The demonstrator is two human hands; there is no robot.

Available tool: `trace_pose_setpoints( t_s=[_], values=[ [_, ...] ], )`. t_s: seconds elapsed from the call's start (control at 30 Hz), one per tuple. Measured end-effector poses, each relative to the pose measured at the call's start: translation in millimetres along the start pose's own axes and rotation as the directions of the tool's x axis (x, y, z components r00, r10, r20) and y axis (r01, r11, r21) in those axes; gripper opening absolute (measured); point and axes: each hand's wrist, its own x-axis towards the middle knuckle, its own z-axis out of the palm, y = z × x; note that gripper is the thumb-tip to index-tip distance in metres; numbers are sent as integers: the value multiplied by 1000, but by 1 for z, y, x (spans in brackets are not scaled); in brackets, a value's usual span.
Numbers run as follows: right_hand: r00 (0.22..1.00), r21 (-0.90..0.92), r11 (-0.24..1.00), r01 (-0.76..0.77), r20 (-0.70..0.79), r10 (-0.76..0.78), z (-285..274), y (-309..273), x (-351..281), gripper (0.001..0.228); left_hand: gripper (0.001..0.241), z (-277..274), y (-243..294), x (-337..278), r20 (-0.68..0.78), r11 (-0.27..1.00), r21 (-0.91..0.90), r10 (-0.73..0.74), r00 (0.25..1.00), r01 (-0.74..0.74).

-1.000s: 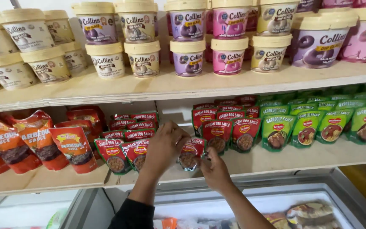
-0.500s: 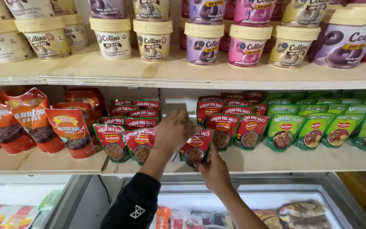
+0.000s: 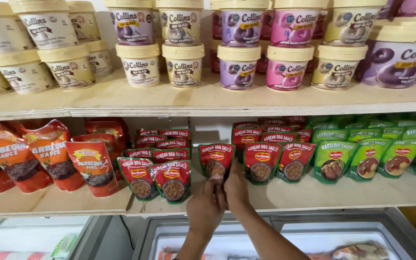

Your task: Cleaning and organizing various sauce packets and plastic containers on grocery store shelves using a cloth.

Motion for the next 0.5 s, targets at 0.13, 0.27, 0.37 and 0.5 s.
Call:
trace_pose_setpoints(
  t_s=[0.13, 0.27, 0.37, 0.5],
  values=[
    [999, -64, 997, 34, -22, -36, 3, -22, 19, 46, 25, 5, -3, 6, 248, 970, 155, -224, 943, 189],
    [1000, -73, 997, -9, 17, 11, 19, -17, 35, 50, 37, 8, -3, 0, 145, 983, 123, -155, 977, 138],
    [999, -74, 996, -46, 15, 47, 57, 17, 68, 47, 41, 12, -4, 5, 174, 976, 144, -189, 966, 165],
    [1000, -69, 997, -21, 15, 22, 70, 30, 82, 47, 32, 11, -1, 5, 191, 971, 185, -185, 964, 149]
  ],
)
